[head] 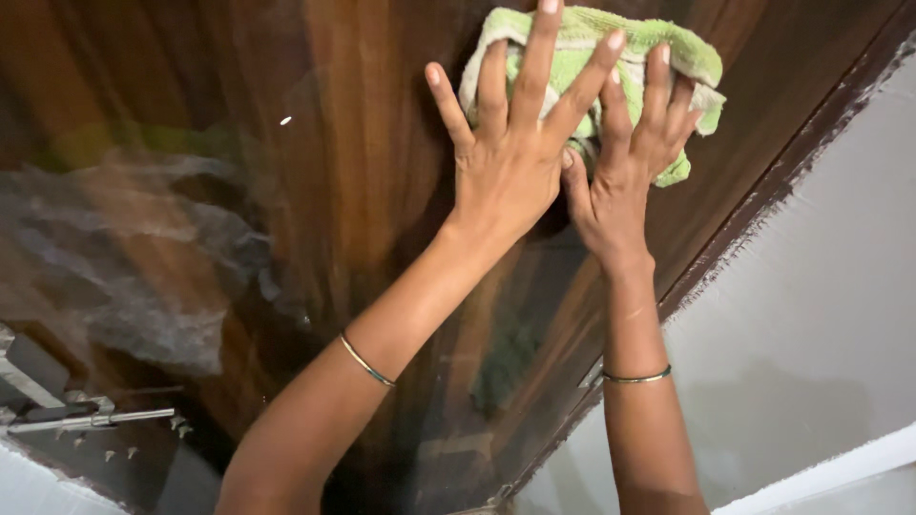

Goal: The person wipes a dark brown wooden door with a light green cloth, moving from the upper section down to the handle area. The person then opens the door and wipes the inner edge and handle.

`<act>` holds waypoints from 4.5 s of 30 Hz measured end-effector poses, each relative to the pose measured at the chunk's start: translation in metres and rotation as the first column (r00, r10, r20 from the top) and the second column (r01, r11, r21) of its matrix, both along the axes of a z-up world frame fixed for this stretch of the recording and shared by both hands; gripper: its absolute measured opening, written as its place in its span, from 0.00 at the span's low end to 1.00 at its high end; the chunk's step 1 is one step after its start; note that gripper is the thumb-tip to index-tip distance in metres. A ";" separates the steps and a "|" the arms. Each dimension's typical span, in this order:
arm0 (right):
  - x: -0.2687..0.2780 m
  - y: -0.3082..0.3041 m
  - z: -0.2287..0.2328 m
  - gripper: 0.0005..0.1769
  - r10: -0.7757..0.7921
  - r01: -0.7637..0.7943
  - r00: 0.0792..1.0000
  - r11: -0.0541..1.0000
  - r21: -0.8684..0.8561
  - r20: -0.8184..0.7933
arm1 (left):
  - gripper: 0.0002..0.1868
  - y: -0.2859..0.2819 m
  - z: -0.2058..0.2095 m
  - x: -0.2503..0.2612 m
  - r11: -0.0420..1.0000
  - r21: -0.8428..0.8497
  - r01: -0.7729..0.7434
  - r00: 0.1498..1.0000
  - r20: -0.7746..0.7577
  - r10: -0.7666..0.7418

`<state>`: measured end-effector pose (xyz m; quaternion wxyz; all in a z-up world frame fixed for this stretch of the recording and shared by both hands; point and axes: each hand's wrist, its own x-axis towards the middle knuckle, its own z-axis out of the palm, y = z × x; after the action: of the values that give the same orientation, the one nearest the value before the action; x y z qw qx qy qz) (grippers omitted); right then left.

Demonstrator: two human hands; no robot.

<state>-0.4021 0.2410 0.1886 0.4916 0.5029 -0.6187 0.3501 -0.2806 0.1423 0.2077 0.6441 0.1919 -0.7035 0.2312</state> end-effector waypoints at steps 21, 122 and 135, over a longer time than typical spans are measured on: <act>0.024 0.012 -0.230 0.58 0.020 -0.022 0.879 1.000 -0.001 0.477 | 0.36 0.013 -0.171 -0.018 0.972 -0.146 0.186 0.933 0.336 -0.128; 0.242 -0.110 -0.142 0.24 0.213 -0.227 0.947 0.973 0.033 0.240 | 0.20 -0.085 -0.135 0.237 0.842 0.282 0.460 0.888 -0.159 -0.432; 0.215 -0.107 -0.223 0.25 0.136 -0.152 0.964 0.987 0.051 0.229 | 0.25 -0.068 -0.199 0.210 0.710 0.466 0.528 0.848 -0.336 -0.410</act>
<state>-0.1870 0.1337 -0.0345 0.3743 0.5201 -0.6437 0.4183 -0.0702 0.0746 0.0082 0.6699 0.2031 -0.6933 -0.1710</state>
